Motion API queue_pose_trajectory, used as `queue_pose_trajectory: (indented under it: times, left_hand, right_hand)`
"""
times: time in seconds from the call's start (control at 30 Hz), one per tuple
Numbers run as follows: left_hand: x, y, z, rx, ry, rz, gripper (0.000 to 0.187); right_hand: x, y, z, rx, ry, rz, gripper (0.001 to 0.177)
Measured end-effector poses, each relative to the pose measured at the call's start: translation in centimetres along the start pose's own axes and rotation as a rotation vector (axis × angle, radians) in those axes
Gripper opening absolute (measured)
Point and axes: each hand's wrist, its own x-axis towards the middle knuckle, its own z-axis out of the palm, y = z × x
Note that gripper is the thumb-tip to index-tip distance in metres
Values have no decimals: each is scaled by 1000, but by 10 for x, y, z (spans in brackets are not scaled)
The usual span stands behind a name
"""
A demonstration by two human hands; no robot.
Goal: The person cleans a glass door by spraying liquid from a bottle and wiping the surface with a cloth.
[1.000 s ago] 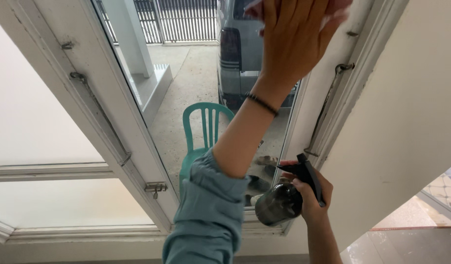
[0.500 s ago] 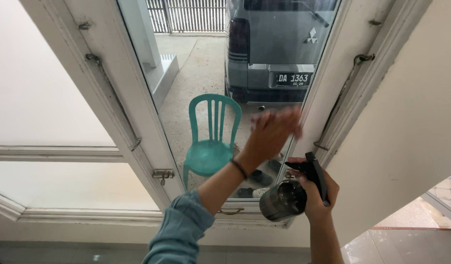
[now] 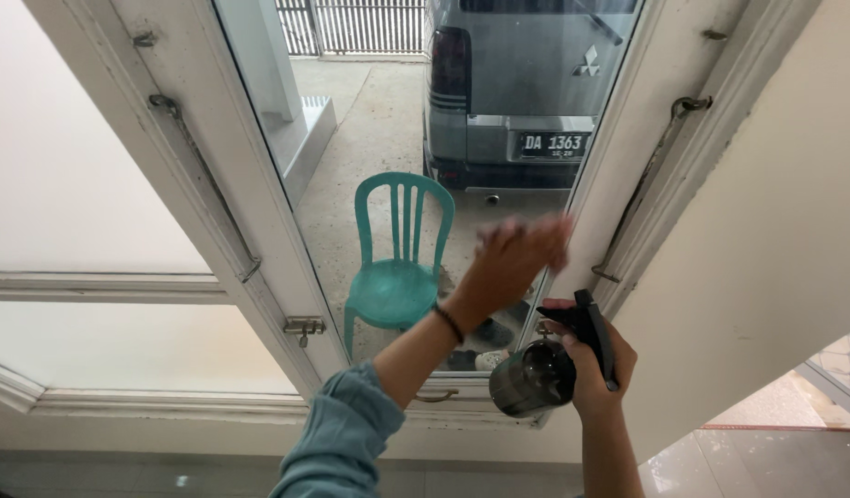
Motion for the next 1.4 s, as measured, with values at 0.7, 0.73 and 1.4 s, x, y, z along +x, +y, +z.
queue_pose_trajectory:
  times: [0.7, 0.73, 1.4]
  left_hand:
    - [-4, -94, -47, -26, 295, -720, 48]
    - [0, -76, -34, 264, 61, -484, 42]
    - [-85, -123, -43, 87, 433, -837, 50]
  right_hand:
    - [-9, 25, 19, 16, -58, 65, 41]
    - [-8, 26, 20, 13, -64, 70, 42]
    - [-16, 42, 34, 73, -100, 79, 39]
